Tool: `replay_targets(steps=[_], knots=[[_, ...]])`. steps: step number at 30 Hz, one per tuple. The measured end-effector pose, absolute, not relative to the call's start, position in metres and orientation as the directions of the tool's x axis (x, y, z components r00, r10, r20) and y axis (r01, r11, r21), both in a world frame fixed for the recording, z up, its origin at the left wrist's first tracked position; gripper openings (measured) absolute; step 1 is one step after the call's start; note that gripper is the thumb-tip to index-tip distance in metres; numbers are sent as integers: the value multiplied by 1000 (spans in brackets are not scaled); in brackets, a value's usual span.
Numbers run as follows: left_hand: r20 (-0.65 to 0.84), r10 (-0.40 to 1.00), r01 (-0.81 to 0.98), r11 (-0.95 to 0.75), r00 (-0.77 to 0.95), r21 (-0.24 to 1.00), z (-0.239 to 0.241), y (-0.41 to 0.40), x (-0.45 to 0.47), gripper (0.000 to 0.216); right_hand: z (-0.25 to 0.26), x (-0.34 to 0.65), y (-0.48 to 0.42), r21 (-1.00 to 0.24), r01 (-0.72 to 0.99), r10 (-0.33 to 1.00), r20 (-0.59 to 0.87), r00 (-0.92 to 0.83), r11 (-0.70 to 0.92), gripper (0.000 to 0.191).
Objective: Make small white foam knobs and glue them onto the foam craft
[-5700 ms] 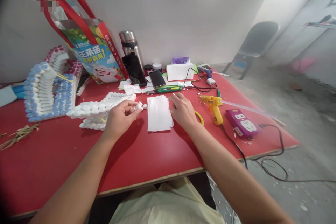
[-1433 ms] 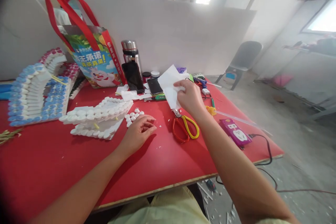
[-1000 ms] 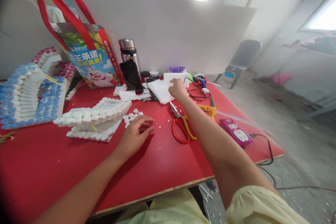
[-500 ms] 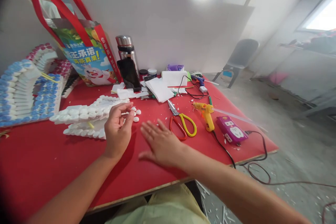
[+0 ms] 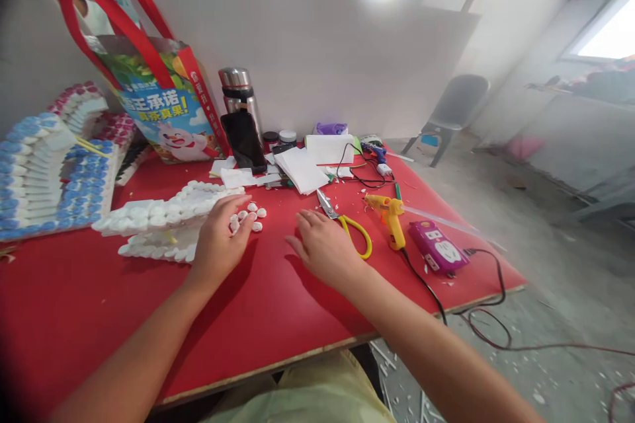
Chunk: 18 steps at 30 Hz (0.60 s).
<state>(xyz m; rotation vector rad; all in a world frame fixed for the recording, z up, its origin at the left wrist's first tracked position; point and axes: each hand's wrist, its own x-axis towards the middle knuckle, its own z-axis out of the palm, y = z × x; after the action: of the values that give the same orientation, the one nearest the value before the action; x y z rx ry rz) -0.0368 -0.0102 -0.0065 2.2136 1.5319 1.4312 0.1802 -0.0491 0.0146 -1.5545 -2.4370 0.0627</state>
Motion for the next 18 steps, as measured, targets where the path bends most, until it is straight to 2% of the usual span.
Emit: replay_targets(steps=[2,4,7,10,14,18], knots=[[600,792,700,-490,108,520,-14,-8,-35,31,26,204,-65,-188,937,945,201,-257,295,45],[579,802,714,-491,146,500,-21,-7,-33,34,30,234,-86,-148,982,965,248,-80,119,48],[569,806,737,-483,162,473,-28,-4,-32,36,21,277,-106,-66,990,931,339,138,-123,40],[568,811,756,-458,141,467,-31,-2,-31,37,6,304,-101,-96,981,898,396,192,-167,35],[577,806,719,-478,131,504,-29,-2,-31,34,-6,316,-67,-260,953,916,323,238,-155,35],[608,794,672,-467,33,574,-23,-3,-35,33,-15,318,-41,-607,775,962,61,265,-175,38]])
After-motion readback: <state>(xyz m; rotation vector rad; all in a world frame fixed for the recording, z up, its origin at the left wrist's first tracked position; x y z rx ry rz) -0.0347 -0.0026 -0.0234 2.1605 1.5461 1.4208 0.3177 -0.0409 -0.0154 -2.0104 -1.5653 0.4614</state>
